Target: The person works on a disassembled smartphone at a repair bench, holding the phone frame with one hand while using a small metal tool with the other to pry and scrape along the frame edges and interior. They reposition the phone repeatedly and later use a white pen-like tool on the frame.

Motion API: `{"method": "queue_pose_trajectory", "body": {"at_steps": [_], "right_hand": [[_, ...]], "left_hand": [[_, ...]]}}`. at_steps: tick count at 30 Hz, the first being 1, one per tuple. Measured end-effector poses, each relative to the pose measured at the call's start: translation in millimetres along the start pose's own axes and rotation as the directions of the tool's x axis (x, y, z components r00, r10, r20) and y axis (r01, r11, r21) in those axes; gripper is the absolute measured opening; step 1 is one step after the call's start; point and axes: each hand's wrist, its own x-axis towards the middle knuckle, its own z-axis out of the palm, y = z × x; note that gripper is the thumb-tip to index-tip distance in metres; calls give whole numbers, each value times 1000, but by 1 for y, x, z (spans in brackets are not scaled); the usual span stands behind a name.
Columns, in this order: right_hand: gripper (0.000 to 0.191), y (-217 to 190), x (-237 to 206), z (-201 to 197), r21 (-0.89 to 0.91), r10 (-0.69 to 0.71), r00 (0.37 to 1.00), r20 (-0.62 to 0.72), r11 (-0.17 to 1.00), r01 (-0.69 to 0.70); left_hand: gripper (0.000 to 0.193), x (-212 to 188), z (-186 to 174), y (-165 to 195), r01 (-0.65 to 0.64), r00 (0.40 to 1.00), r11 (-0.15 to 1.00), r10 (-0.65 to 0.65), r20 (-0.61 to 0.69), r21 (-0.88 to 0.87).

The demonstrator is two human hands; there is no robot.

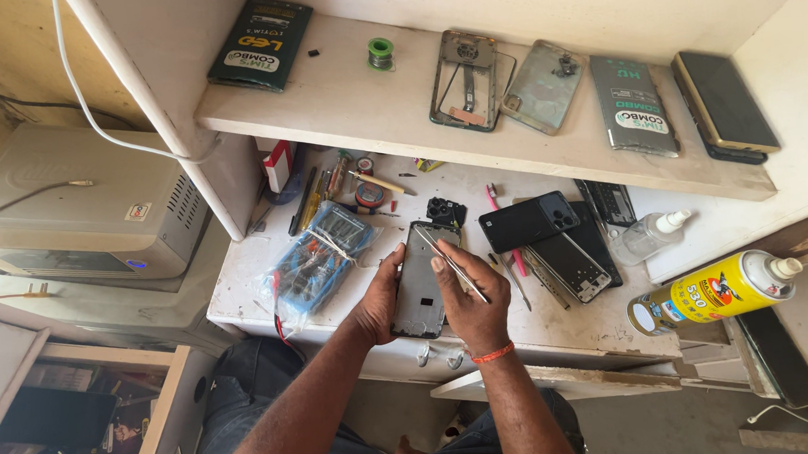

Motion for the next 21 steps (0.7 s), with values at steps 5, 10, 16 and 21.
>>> {"method": "queue_pose_trajectory", "body": {"at_steps": [5, 10, 16, 21], "right_hand": [[30, 4, 2, 1, 1, -5, 1000, 1, 1000, 5], [29, 5, 4, 3, 19, -14, 1000, -17, 1000, 14], [30, 7, 6, 4, 20, -33, 999, -2, 999, 33], [30, 8, 5, 5, 39, -16, 1000, 2, 999, 15]], "left_hand": [[91, 2, -1, 0, 28, 999, 999, -28, -15, 17], [92, 4, -3, -2, 15, 1000, 1000, -15, -14, 12], [92, 4, -3, -1, 15, 1000, 1000, -15, -17, 18], [91, 2, -1, -1, 13, 1000, 1000, -13, -21, 23]]}}
